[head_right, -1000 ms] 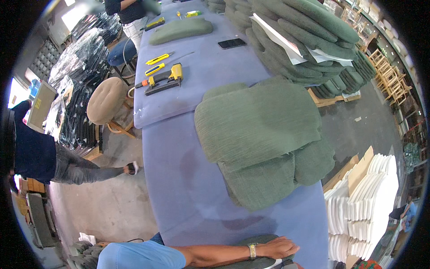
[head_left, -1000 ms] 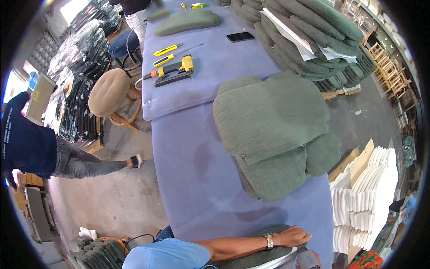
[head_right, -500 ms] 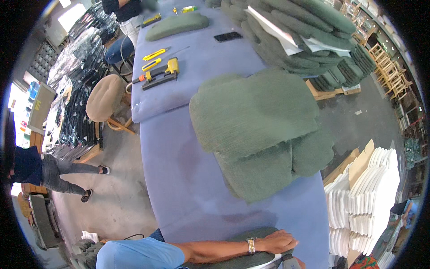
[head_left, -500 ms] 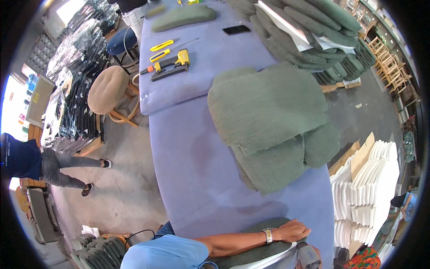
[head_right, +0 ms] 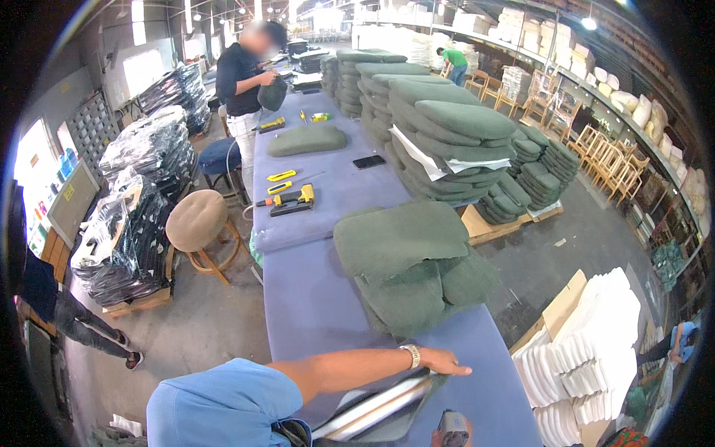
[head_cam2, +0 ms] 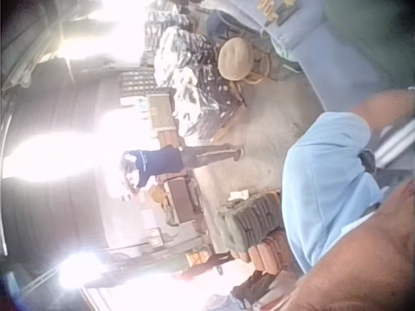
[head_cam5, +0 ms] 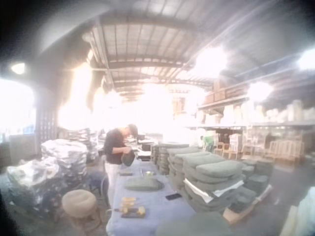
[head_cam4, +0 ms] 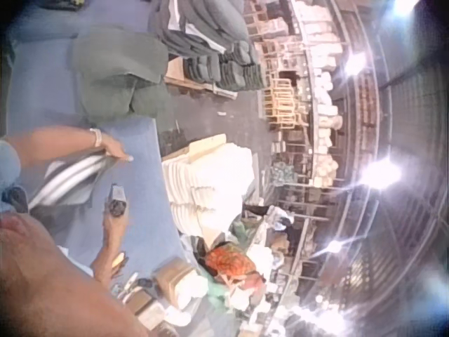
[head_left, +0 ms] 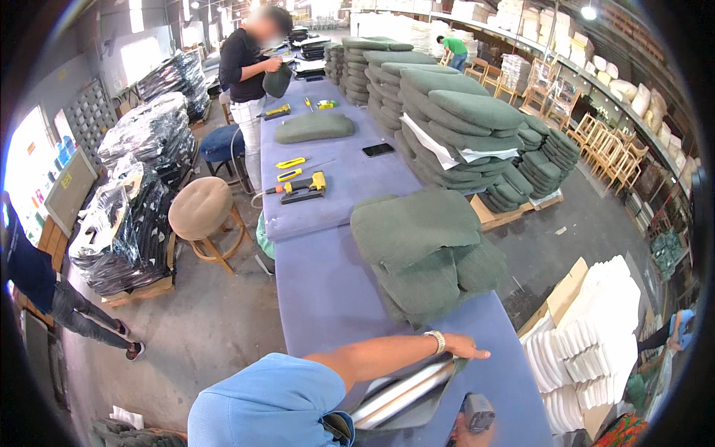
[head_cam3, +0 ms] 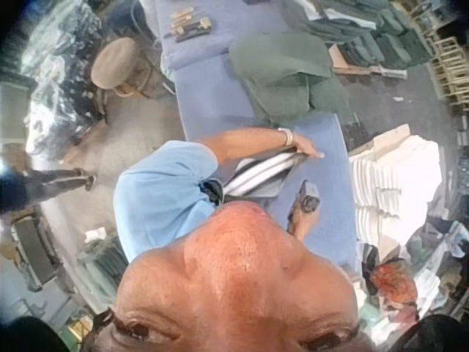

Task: The person assembles green fabric cushions by cutting excess fabric with a utility knife, folding edges, and securing them with a staple gun. The person handles multiple cushion pieces, aligns fabric, and staples edges to complete the assembly.

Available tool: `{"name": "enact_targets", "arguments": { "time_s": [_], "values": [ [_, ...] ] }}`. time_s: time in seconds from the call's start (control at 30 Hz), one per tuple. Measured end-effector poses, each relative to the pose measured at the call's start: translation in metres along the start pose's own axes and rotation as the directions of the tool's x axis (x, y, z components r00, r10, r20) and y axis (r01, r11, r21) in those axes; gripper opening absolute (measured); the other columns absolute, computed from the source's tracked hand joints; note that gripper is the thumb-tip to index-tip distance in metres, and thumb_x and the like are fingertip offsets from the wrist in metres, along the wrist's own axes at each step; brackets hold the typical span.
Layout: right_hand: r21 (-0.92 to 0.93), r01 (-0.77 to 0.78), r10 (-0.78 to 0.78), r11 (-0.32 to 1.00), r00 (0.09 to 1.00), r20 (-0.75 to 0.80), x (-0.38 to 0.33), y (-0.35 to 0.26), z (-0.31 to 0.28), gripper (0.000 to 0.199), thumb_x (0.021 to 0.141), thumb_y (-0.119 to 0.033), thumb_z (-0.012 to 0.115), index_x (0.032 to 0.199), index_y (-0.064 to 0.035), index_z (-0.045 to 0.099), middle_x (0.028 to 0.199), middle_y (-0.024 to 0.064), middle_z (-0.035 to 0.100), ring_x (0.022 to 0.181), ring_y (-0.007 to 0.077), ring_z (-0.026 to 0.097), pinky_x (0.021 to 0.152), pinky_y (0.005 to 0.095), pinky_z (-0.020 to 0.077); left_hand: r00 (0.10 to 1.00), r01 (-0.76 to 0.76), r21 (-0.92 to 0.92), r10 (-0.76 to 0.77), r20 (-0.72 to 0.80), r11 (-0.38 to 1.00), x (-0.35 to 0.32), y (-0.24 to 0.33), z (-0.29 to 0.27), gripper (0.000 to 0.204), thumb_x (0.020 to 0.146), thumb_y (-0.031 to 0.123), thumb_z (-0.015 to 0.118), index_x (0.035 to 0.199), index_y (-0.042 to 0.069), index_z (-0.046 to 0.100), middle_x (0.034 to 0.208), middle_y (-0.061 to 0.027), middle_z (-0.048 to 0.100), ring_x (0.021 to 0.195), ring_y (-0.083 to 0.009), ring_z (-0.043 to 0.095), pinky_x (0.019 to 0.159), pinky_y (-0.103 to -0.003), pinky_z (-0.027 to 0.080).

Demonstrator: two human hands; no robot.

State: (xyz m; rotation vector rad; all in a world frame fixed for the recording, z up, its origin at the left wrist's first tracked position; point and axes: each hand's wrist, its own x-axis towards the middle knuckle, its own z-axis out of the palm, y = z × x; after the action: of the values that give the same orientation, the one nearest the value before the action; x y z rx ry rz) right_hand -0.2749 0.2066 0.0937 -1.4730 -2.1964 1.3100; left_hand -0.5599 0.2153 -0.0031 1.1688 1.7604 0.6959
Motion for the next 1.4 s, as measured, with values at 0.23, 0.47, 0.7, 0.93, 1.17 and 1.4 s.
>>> {"name": "enact_targets", "arguments": {
  "time_s": [0.23,0.47,0.7,0.93,1.17,1.4],
  "values": [
    [-0.228,0.283,-0.318,0.932,0.939,-0.131,-0.007,0.235,0.06,0.06,0.087,-0.03,0.08,0.137,-0.005,0.058,0.112,0.0196,0.069,0.093,0.0278,0.066,0.091,0.042,0.0523,0.947,0.185,0.225,-0.112,-0.301,0.957,-0.044,0.047,0.015,0.057,0.092,0.044,0.057,0.122,-0.004,0.067,0.124,-0.0315,0.065,0.116,-0.0454,0.064,0.1,-0.052,0.051],
    [0.594,0.255,-0.281,0.763,0.959,-0.05,-0.069,0.077,0.01,0.04,0.103,-0.016,0.06,0.138,0.0027,0.054,0.129,0.0179,0.061,0.112,0.0227,0.064,0.095,0.0374,0.0546,0.764,-0.06,0.278,0.224,-0.605,0.959,-0.185,0.058,-0.06,0.061,0.102,0.049,0.051,0.123,-0.007,0.061,0.088,-0.0286,0.069,0.091,-0.0412,0.07,0.081,-0.051,0.053],
    [0.905,0.405,-0.96,-0.13,0.176,-0.217,-0.166,-0.117,-0.017,0.07,0.099,-0.06,0.054,0.138,-0.0006,0.052,0.126,0.0209,0.06,0.1,0.0311,0.064,0.088,0.0494,0.0526,0.615,-0.306,0.359,0.471,-0.633,0.882,-0.371,0.13,-0.041,0.057,0.102,0.038,0.059,0.145,0.002,0.05,0.084,-0.0245,0.07,0.083,-0.0394,0.069,0.075,-0.047,0.053],
    [0.945,-0.093,-0.905,-0.313,-0.272,-0.327,-0.3,-0.248,0.057,0.074,0.095,-0.062,0.053,0.132,0.0013,0.058,0.121,0.0309,0.064,0.102,0.0423,0.069,0.1,0.0536,0.048,0.524,-0.375,0.415,0.558,-0.643,0.829,-0.391,0.063,0.003,0.054,0.101,0.027,0.061,0.148,0.006,0.048,0.139,-0.0203,0.06,0.119,-0.0364,0.064,0.099,-0.041,0.052],
    [0.915,-0.402,-0.946,-0.034,-0.281,-0.159,-0.34,-0.279,0.111,0.078,0.094,-0.057,0.055,0.13,0.0112,0.059,0.122,0.0349,0.064,0.109,0.0389,0.068,0.105,0.0457,0.0475,0.551,-0.554,0.279,0.597,-0.584,0.784,-0.434,0.03,-0.009,0.059,0.1,0.025,0.062,0.152,0.003,0.042,0.145,-0.0207,0.055,0.128,-0.0377,0.059,0.107,-0.042,0.047],
    [0.908,-0.385,-0.943,0.166,-0.331,0.032,-0.358,-0.297,0.16,0.093,0.094,-0.069,0.046,0.121,0.0191,0.059,0.116,0.0395,0.063,0.109,0.0404,0.068,0.1,0.0427,0.0514,0.466,-0.72,0.276,0.738,-0.488,0.637,-0.467,-0.009,0.006,0.068,0.102,0.025,0.058,0.159,0.003,0.028,0.16,-0.0183,0.038,0.144,-0.0358,0.042,0.118,-0.047,0.034]
  ]
}}
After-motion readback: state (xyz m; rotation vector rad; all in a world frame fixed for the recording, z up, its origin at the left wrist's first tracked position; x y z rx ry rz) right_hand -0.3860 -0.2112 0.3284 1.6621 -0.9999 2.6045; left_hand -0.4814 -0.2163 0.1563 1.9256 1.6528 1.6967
